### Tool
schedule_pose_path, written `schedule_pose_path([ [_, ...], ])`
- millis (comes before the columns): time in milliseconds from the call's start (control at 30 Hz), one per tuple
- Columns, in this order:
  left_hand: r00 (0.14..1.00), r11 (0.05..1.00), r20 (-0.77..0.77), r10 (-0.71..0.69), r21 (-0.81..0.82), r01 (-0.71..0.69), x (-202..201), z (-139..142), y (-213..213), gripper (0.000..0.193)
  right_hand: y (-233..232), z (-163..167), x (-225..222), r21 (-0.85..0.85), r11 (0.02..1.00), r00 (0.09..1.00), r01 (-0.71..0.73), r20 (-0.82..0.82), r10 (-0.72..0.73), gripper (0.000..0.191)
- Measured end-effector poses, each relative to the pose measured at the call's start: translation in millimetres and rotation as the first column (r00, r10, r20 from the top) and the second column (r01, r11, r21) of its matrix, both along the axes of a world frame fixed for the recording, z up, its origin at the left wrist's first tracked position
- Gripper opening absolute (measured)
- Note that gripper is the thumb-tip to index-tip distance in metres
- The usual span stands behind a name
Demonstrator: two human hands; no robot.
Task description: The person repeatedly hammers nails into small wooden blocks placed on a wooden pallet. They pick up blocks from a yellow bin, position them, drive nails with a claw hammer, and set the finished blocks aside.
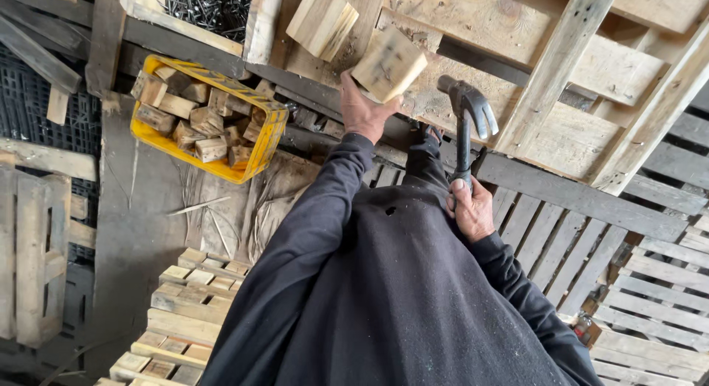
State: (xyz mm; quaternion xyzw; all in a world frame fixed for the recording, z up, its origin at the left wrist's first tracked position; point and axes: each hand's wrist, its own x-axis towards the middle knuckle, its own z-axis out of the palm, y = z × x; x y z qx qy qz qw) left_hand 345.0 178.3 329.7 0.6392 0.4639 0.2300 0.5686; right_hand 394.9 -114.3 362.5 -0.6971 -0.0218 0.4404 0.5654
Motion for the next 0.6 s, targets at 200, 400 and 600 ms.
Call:
schedule_pose_path([
  [200,0.938,0.969,0.337,0.086,-0.248,0.001,4,-10,0,0.09,15,-18,7,-0.188,0.973,0.986,-0.136,0.074,0.152,0.036],
  [400,0.916,0.913,0.277,0.289,-0.367,-0.177,-8,1,16,0.095,35,-3,25,-0.254,0.952,0.986,-0.168,-0.02,0.168,0.04],
  [600,0.99,0.435,0.074,0.123,-0.9,0.013,-7,43,23,0.073,20,20,14,-0.175,0.982,0.997,-0.066,0.021,0.07,0.038],
])
